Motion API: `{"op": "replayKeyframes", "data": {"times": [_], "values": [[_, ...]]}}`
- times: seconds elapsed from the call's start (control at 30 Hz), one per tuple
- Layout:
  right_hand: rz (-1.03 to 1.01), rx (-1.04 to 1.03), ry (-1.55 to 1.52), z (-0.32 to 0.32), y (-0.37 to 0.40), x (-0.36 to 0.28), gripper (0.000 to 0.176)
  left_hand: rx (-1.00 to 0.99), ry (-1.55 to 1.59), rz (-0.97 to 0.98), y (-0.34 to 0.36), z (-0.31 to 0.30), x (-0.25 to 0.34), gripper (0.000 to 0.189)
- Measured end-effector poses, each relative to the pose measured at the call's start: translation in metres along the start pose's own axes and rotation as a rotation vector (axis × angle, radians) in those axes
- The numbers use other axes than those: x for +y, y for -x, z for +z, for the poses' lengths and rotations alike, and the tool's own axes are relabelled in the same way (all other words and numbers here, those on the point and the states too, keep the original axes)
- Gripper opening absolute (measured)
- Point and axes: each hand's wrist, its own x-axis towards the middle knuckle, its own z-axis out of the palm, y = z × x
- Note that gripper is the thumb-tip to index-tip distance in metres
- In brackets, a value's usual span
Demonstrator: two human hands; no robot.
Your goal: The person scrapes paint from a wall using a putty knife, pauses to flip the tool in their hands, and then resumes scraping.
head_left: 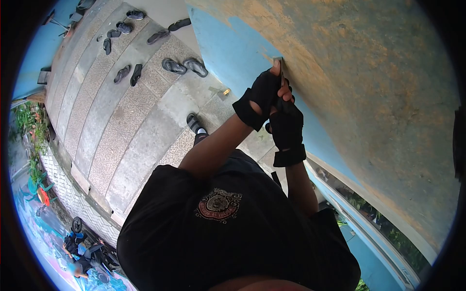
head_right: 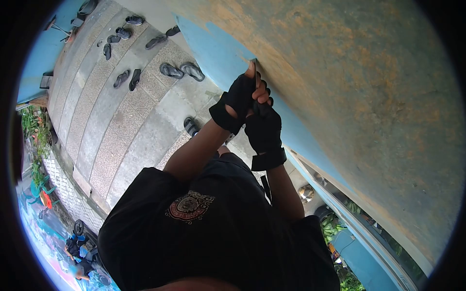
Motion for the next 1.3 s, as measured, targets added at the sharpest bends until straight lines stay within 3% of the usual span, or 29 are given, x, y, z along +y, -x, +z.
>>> {"op": "replayKeyframes", "data": {"times": [0.13,0.2,0.23,0.3,0.43,0.5,0.6,0.7,0.73,0.77,0.83,0.9,0.97,1.0,1.07,1.17,1.2,1.3], "values": [[0.116,-0.011,-0.079,-0.008,0.005,-0.008,0.011,0.024,-0.079,-0.054,0.004,0.009,-0.003,0.052],[-0.155,0.001,0.185,-0.003,0.001,-0.008,0.008,0.006,-0.069,-0.007,-0.001,0.002,0.009,0.052],[-0.145,-0.004,0.189,-0.001,0.002,-0.003,0.008,-0.009,-0.049,0.026,0.0,-0.002,0.008,0.051],[0.046,-0.041,-0.134,0.002,0.001,0.008,0.007,0.015,-0.016,-0.007,0.005,0.002,-0.002,0.051],[0.059,0.008,-0.119,-0.001,0.0,0.0,0.005,-0.035,-0.057,-0.068,0.001,0.0,0.001,0.05],[-0.042,-0.035,0.069,0.001,-0.005,0.003,0.008,-0.033,-0.003,-0.024,0.0,-0.006,0.002,0.049],[0.117,-0.02,-0.02,-0.005,0.005,-0.001,0.01,-0.077,0.055,0.014,0.001,0.002,0.003,0.048],[0.195,-0.013,-0.174,-0.014,0.012,-0.029,0.01,0.008,-0.068,-0.034,0.008,0.016,0.0,0.05],[-0.023,0.052,0.044,-0.008,0.01,-0.032,0.01,-0.007,-0.027,-0.048,0.009,0.012,0.001,0.05],[-0.021,0.052,0.047,-0.004,0.005,-0.022,0.01,-0.024,0.016,-0.063,0.009,0.009,0.001,0.05],[0.085,-0.014,-0.113,-0.003,0.007,-0.005,0.011,-0.033,-0.021,-0.04,0.011,0.012,-0.005,0.05],[0.065,-0.023,-0.031,-0.014,0.007,-0.011,0.008,0.048,-0.071,-0.023,0.01,0.021,-0.003,0.05],[0.289,-0.077,-0.098,-0.02,0.008,-0.021,0.005,0.076,-0.09,-0.049,0.007,0.021,-0.002,0.05],[0.278,-0.079,-0.101,-0.015,0.001,-0.017,0.005,0.036,-0.061,-0.021,0.005,0.018,0.002,0.05],[0.062,-0.036,-0.125,-0.007,-0.001,-0.003,0.005,0.004,-0.016,-0.013,0.003,0.01,-0.002,0.051],[0.034,-0.026,-0.035,-0.015,0.005,-0.002,0.006,-0.021,-0.004,0.054,-0.002,0.013,0.001,0.051],[0.104,-0.028,-0.066,-0.021,0.008,-0.018,0.006,-0.001,-0.02,0.017,0.003,0.019,-0.004,0.051],[0.062,-0.037,-0.071,-0.015,0.001,-0.01,0.011,-0.007,0.013,-0.002,0.002,0.014,0.001,0.051]]}}
